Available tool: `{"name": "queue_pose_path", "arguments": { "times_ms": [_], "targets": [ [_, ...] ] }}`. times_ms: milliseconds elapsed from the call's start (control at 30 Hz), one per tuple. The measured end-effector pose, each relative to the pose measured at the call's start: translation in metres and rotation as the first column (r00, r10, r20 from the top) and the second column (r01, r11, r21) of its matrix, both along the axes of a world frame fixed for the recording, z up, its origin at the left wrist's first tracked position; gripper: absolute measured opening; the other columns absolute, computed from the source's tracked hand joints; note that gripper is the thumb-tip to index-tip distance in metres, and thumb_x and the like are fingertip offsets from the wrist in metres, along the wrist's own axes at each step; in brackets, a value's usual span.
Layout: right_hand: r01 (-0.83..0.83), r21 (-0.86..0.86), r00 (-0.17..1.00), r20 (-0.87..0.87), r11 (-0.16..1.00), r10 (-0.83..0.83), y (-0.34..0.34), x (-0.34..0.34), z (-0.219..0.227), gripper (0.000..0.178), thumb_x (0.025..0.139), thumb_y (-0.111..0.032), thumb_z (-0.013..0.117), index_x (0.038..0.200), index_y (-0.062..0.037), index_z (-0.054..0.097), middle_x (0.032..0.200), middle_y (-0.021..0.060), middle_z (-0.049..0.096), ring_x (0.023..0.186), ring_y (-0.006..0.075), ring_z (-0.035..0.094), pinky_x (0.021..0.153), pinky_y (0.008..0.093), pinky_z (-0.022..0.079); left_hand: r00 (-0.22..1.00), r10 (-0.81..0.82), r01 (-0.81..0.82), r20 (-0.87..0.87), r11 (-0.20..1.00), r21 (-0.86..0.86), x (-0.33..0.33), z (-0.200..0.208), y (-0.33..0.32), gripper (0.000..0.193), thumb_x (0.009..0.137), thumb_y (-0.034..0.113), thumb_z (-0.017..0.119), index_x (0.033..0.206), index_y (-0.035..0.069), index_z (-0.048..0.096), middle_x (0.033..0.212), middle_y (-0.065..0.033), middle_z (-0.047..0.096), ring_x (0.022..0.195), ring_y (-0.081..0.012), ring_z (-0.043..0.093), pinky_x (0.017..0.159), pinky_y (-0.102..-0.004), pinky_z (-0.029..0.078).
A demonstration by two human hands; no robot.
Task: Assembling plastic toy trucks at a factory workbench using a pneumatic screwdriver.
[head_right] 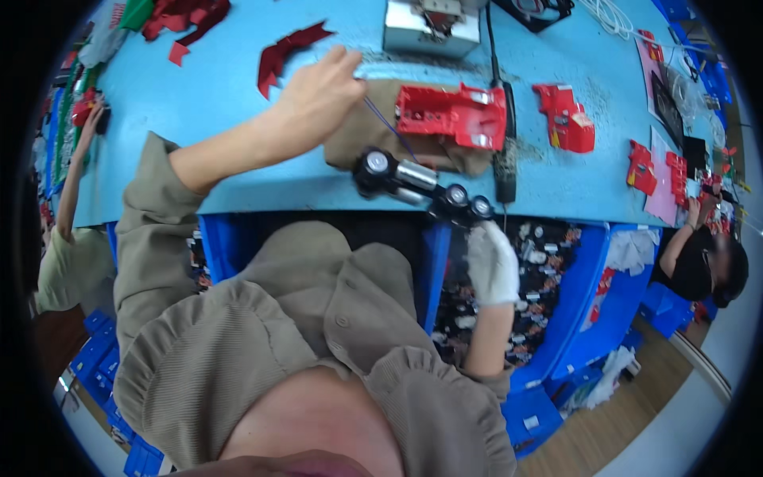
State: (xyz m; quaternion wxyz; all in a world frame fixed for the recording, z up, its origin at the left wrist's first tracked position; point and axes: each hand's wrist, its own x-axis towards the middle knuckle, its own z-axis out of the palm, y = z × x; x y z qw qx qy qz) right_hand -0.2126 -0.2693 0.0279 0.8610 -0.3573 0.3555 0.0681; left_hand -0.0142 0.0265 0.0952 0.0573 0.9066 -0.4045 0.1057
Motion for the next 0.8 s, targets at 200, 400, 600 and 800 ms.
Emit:
{"name": "queue_pose_path", "arguments": {
  "times_ms": [200, 400, 600, 800],
  "targets": [
    [-0.194, -0.232, 0.970, -0.189, 0.953, 0.151, 0.011, 0.033, 0.052, 0.019, 0.085, -0.016, 0.058, 0.095, -0.0003, 0.058, 0.086, 0.0078, 0.061, 0.075, 0.0169, 0.059, 0.067, 0.0240, 0.049, 0.999, -0.031, 0.031, -0.014, 0.999, 0.019, 0.001, 0.002, 0.000, 0.007, 0.066, 0.006, 0.061, 0.071, 0.001, 0.063, 0.088, -0.0123, 0.054, 0.088, -0.0269, 0.054, 0.065, -0.0350, 0.052],
    [-0.050, -0.999, 0.950, -0.049, -0.004, 0.308, -0.013, 0.112, 0.014, 0.040, 0.075, -0.022, 0.066, 0.104, 0.0031, 0.054, 0.087, 0.0119, 0.062, 0.078, 0.0187, 0.061, 0.070, 0.0277, 0.049, 0.932, -0.319, 0.278, -0.172, 0.934, -0.223, 0.002, 0.009, -0.030, 0.015, 0.066, 0.006, 0.061, 0.080, 0.003, 0.063, 0.089, -0.0103, 0.051, 0.094, -0.0241, 0.051, 0.067, -0.0338, 0.048],
    [-0.212, -0.969, 0.875, -0.247, -0.130, 0.417, -0.024, 0.151, -0.028, 0.048, 0.065, -0.011, 0.068, 0.108, 0.0037, 0.051, 0.089, 0.0098, 0.061, 0.075, 0.0148, 0.059, 0.070, 0.0266, 0.048, 0.929, -0.231, 0.279, 0.290, 0.951, -0.137, 0.015, 0.005, -0.046, 0.007, 0.059, 0.012, 0.063, 0.062, 0.006, 0.062, 0.090, -0.0062, 0.054, 0.093, -0.0194, 0.051, 0.069, -0.0296, 0.046],
    [-0.001, -0.905, 0.937, 0.149, 0.426, 0.317, -0.059, 0.133, 0.031, 0.053, 0.067, -0.001, 0.066, 0.116, -0.0014, 0.047, 0.081, 0.0028, 0.055, 0.070, 0.0132, 0.055, 0.067, 0.0265, 0.047, 0.891, -0.219, 0.357, 0.397, 0.878, -0.318, 0.026, 0.010, -0.039, 0.006, 0.060, 0.011, 0.063, 0.061, 0.006, 0.062, 0.093, -0.0074, 0.055, 0.095, -0.0190, 0.049, 0.075, -0.0295, 0.045]
  ]
}}
